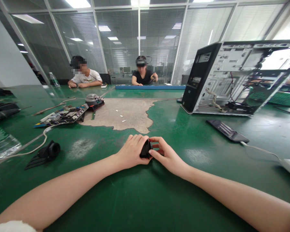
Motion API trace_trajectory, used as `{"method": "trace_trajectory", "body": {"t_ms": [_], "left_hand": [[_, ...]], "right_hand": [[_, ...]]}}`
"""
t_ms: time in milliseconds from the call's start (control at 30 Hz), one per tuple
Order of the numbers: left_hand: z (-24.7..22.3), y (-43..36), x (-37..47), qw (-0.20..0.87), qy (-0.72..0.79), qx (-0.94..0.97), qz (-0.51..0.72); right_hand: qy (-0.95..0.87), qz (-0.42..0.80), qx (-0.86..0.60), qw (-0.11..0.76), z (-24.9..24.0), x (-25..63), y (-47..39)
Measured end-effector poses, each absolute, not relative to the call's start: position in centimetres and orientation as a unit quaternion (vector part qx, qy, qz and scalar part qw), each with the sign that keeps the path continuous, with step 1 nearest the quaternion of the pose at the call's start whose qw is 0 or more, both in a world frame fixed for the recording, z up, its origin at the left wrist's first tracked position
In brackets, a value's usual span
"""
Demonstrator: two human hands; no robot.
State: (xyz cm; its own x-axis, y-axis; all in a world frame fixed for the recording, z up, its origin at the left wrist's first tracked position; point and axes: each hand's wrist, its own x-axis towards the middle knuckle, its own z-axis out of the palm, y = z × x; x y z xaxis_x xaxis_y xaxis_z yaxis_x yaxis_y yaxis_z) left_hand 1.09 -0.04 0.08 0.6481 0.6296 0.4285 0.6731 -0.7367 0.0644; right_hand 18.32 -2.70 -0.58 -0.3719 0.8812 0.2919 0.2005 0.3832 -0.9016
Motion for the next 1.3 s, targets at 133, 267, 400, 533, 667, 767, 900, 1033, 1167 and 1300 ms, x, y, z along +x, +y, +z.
{"method": "trace_trajectory", "body": {"t_ms": [133, 267, 400, 533, 667, 767, 900, 1033, 1167, 1300], "left_hand": [[0.09, -0.05, 1.03, 0.054, -0.361, -0.907, -0.212], [0.18, -0.16, 1.01, 0.051, -0.362, -0.906, -0.212], [0.25, -0.21, 1.02, 0.048, -0.362, -0.905, -0.216], [0.20, -0.16, 1.02, 0.043, -0.361, -0.906, -0.217], [0.16, -0.14, 1.03, 0.049, -0.363, -0.906, -0.211], [0.18, -0.17, 1.07, 0.053, -0.366, -0.906, -0.207], [0.22, -0.20, 1.11, 0.052, -0.364, -0.905, -0.213], [0.20, -0.15, 1.06, 0.043, -0.363, -0.906, -0.215], [0.12, -0.06, 1.00, 0.045, -0.361, -0.907, -0.214], [0.12, -0.08, 1.00, 0.043, -0.362, -0.906, -0.215]], "right_hand": [[-0.724, 0.425, -0.367, 0.401, -0.66, 18.33, -2.57], [-0.733, 0.397, -0.349, 0.428, -0.63, 18.38, -2.66], [-0.732, 0.377, -0.356, 0.442, -0.45, 18.37, -2.77], [-0.714, 0.414, -0.377, 0.420, -0.44, 18.34, -2.69], [-0.716, 0.437, -0.368, 0.401, -0.69, 18.37, -2.54], [-0.721, 0.426, -0.354, 0.416, -0.67, 18.38, -2.60], [-0.729, 0.392, -0.353, 0.437, -0.37, 18.38, -2.80], [-0.719, 0.403, -0.370, 0.429, -0.39, 18.35, -2.77], [-0.717, 0.423, -0.374, 0.408, -0.66, 18.32, -2.61], [-0.728, 0.416, -0.348, 0.420, -0.62, 18.34, -2.67]]}}
